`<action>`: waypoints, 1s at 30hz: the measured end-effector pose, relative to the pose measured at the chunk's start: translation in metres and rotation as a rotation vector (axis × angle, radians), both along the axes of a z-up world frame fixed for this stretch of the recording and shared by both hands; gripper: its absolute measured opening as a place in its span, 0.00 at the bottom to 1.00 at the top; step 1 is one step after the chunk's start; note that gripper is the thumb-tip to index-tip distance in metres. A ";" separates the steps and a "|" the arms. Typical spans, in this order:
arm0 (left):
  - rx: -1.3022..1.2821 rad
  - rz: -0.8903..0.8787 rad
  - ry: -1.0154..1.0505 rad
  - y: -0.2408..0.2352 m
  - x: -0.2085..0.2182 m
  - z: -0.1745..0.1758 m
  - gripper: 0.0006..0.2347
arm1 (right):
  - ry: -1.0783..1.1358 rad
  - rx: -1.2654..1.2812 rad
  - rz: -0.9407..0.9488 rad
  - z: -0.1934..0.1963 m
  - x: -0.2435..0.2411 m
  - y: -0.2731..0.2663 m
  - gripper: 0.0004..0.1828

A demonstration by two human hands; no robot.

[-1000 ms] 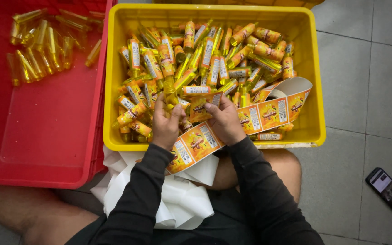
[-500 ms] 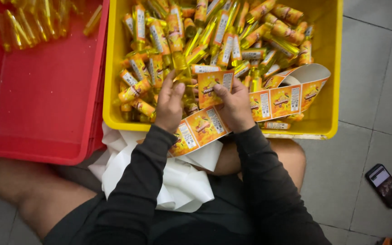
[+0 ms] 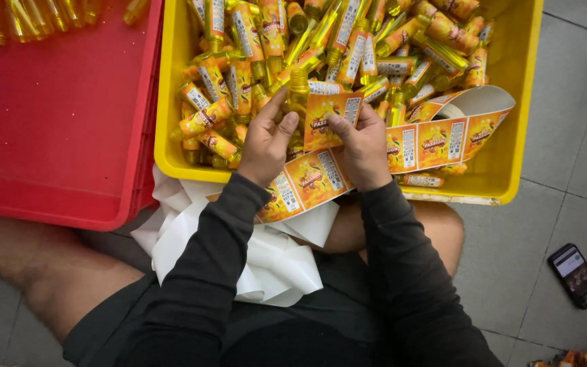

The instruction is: The person sits on the floor and applies labels from a continuous roll onto small yellow bottles. They pick up a bottle from a yellow crate, wrap the label around it, and place the labeled bottle into a red tray. The process is repeated for multiple bottles.

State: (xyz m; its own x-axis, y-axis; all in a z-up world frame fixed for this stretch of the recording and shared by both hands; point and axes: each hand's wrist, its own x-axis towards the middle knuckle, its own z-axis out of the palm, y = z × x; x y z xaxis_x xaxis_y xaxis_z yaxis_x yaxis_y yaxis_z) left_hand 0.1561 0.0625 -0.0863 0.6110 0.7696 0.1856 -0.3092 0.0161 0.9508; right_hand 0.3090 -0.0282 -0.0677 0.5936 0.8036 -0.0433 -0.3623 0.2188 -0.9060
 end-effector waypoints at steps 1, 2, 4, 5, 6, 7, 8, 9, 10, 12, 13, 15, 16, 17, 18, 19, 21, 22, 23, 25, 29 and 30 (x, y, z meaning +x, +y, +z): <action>0.000 0.000 0.002 0.000 -0.001 0.001 0.20 | 0.002 0.000 0.000 0.000 0.000 0.000 0.11; 0.010 -0.008 0.017 0.000 -0.001 0.001 0.20 | -0.006 0.003 0.005 0.000 0.000 0.001 0.11; 0.020 -0.018 0.032 -0.002 -0.001 0.005 0.20 | -0.013 0.004 0.008 0.001 -0.001 0.000 0.10; 0.012 -0.023 0.040 -0.003 -0.001 0.009 0.21 | -0.020 -0.008 0.007 0.003 -0.001 0.000 0.10; 0.005 -0.028 0.048 -0.003 0.000 0.013 0.21 | -0.027 -0.020 0.006 0.005 -0.002 0.001 0.10; 0.009 -0.027 0.048 -0.004 0.000 0.012 0.21 | -0.028 -0.016 0.006 0.004 -0.002 0.000 0.10; 0.003 -0.028 0.057 -0.004 0.001 0.012 0.21 | -0.040 -0.026 0.010 0.004 -0.001 0.000 0.11; -0.002 -0.032 0.067 -0.004 0.001 0.012 0.21 | -0.052 -0.035 0.012 0.004 -0.001 0.000 0.11; 0.002 -0.034 0.066 -0.004 0.001 0.013 0.21 | -0.053 -0.031 0.009 0.003 0.000 0.000 0.11; 0.008 -0.023 0.113 -0.003 -0.001 0.014 0.23 | -0.055 -0.042 0.020 0.002 -0.001 0.000 0.11; 0.010 -0.023 0.112 -0.004 -0.001 0.014 0.23 | -0.056 -0.040 0.019 0.002 -0.001 0.000 0.11; 0.005 -0.006 0.129 -0.004 -0.001 0.017 0.25 | -0.066 -0.046 0.030 0.004 0.001 0.000 0.10; 0.011 -0.007 0.127 -0.003 -0.001 0.017 0.25 | -0.069 -0.040 0.029 0.005 0.000 0.000 0.10; 0.015 -0.009 0.129 -0.003 -0.001 0.016 0.25 | -0.070 -0.034 0.036 0.006 0.000 0.000 0.10; 0.018 -0.012 0.131 -0.003 -0.001 0.016 0.25 | -0.072 -0.028 0.042 0.007 -0.001 0.000 0.10; 0.021 -0.012 0.130 -0.002 -0.001 0.014 0.25 | -0.073 -0.024 0.042 0.009 -0.001 0.001 0.10; 0.003 -0.021 0.126 -0.001 -0.001 0.008 0.24 | -0.070 -0.038 0.041 0.011 -0.004 0.000 0.10; 0.002 -0.022 0.126 -0.001 -0.001 0.011 0.24 | -0.070 -0.040 0.040 0.014 -0.004 0.001 0.10; 0.005 -0.024 0.127 -0.002 0.000 0.013 0.24 | -0.066 -0.041 0.044 0.016 -0.004 0.001 0.10; 0.006 -0.030 0.131 -0.005 -0.001 0.018 0.24 | -0.059 -0.045 0.043 0.016 -0.004 0.000 0.10; 0.022 -0.021 0.128 -0.005 0.000 0.022 0.24 | -0.061 -0.028 0.053 0.012 -0.003 0.002 0.11; 0.025 -0.019 0.113 -0.006 -0.001 0.020 0.23 | -0.036 -0.033 0.041 0.011 -0.005 0.002 0.11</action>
State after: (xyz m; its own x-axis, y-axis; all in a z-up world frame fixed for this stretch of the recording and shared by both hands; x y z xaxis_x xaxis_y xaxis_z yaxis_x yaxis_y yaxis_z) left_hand 0.1550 0.0562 -0.0658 0.6433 0.7538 0.1342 -0.2003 -0.0035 0.9797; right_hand 0.3044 -0.0263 -0.0569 0.5615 0.8260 -0.0495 -0.3378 0.1742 -0.9250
